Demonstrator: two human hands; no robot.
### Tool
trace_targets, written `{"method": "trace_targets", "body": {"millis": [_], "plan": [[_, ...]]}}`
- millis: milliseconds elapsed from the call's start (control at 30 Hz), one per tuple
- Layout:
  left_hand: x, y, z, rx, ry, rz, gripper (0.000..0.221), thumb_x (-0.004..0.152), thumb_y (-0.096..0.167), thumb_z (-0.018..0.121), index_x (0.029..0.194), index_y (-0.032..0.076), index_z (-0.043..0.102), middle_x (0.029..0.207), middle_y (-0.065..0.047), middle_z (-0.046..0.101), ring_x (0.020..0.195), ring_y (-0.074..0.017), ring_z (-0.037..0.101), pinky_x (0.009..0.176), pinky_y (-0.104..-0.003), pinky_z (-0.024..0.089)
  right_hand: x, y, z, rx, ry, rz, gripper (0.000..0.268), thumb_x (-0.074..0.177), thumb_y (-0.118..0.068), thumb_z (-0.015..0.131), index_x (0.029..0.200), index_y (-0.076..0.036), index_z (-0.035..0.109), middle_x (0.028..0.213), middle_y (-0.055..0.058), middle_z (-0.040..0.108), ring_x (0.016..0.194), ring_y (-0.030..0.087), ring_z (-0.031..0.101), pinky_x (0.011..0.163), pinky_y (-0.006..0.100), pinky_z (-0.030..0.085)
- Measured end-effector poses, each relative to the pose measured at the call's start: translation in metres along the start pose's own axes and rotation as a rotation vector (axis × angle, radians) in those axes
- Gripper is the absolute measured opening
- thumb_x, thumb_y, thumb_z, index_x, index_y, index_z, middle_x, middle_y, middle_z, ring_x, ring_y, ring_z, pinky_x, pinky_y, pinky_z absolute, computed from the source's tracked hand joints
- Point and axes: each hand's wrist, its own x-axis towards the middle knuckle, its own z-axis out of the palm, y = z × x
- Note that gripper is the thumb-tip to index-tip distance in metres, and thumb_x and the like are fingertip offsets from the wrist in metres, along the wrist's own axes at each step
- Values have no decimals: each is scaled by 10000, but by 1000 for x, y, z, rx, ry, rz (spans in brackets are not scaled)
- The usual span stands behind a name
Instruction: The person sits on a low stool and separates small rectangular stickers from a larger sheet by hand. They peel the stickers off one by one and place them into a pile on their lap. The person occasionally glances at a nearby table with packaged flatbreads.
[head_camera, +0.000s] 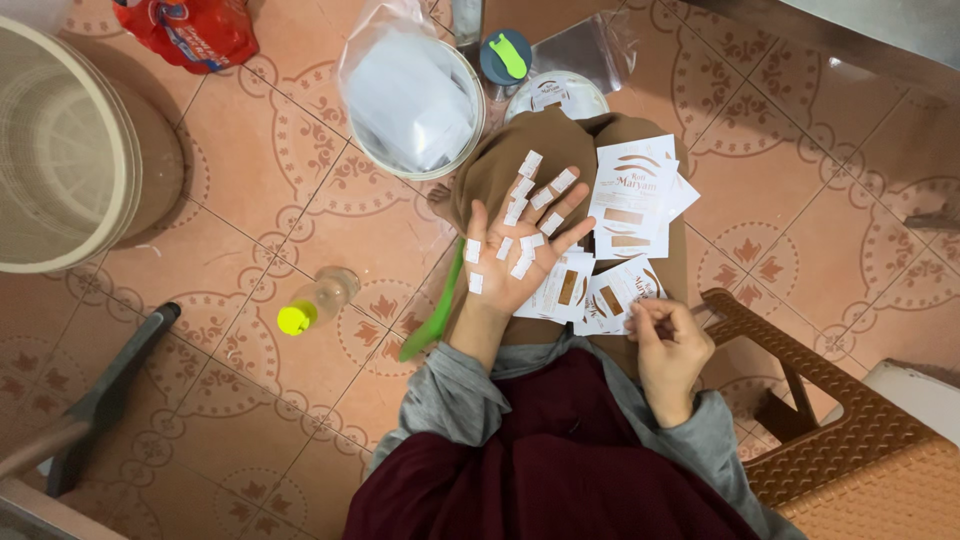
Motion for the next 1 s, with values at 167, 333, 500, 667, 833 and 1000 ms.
{"method": "trace_targets", "body": {"millis": [167, 333, 500, 667, 833, 1000], "plan": [[1, 0, 1, -4, 25, -8, 843, 1034, 653, 408, 1658, 113, 238, 1658, -266, 291, 1569, -444, 234, 1276, -674, 197, -2, 0, 4, -45, 53, -35, 67, 955, 34, 753, 967, 60, 693, 829, 85, 734, 711, 97, 702, 637, 234, 567], [1, -1, 1, 12, 25, -7, 840, 1031, 655, 412, 1652, 113, 250, 1658, -267, 292, 1571, -450, 235, 1275, -678, 200, 0, -10, 7, -202, 82, -190, 87, 936, -1, 792, 954, 40, 718, 825, 108, 703, 671, 136, 670, 617, 259, 525], [1, -1, -1, 39, 23, -5, 845, 1023, 651, 441, 1646, 111, 258, 1662, -268, 285, 1572, -453, 226, 1278, -679, 199, 9, -15, 6, -473, 27, -349, 155, 889, -67, 836, 895, -14, 690, 819, 120, 680, 693, 235, 662, 635, 334, 506], [1, 0, -1, 14, 20, -8, 866, 1004, 642, 493, 1646, 111, 255, 1666, -266, 282, 1569, -448, 236, 1268, -679, 204, 21, -19, -4, -537, 1, -137, 405, 747, -194, 944, 947, 4, 653, 710, 106, 589, 592, 243, 563, 570, 381, 464], [2, -1, -4, 33, 22, -7, 891, 994, 643, 514, 1657, 112, 244, 1659, -263, 287, 1556, -432, 256, 1261, -675, 213, 16, -25, -10, -438, 28, -172, 524, 728, -167, 912, 1140, 22, 650, 982, 154, 556, 660, 216, 555, 612, 351, 486], [3, -1, -4, 50, 38, -14, 898, 992, 647, 517, 1657, 112, 238, 1648, -260, 304, 1548, -425, 268, 1257, -669, 224, 14, -24, -14, -425, 21, -164, 405, 759, -126, 918, 1030, -6, 643, 933, 124, 594, 723, 205, 596, 651, 327, 499]]}}
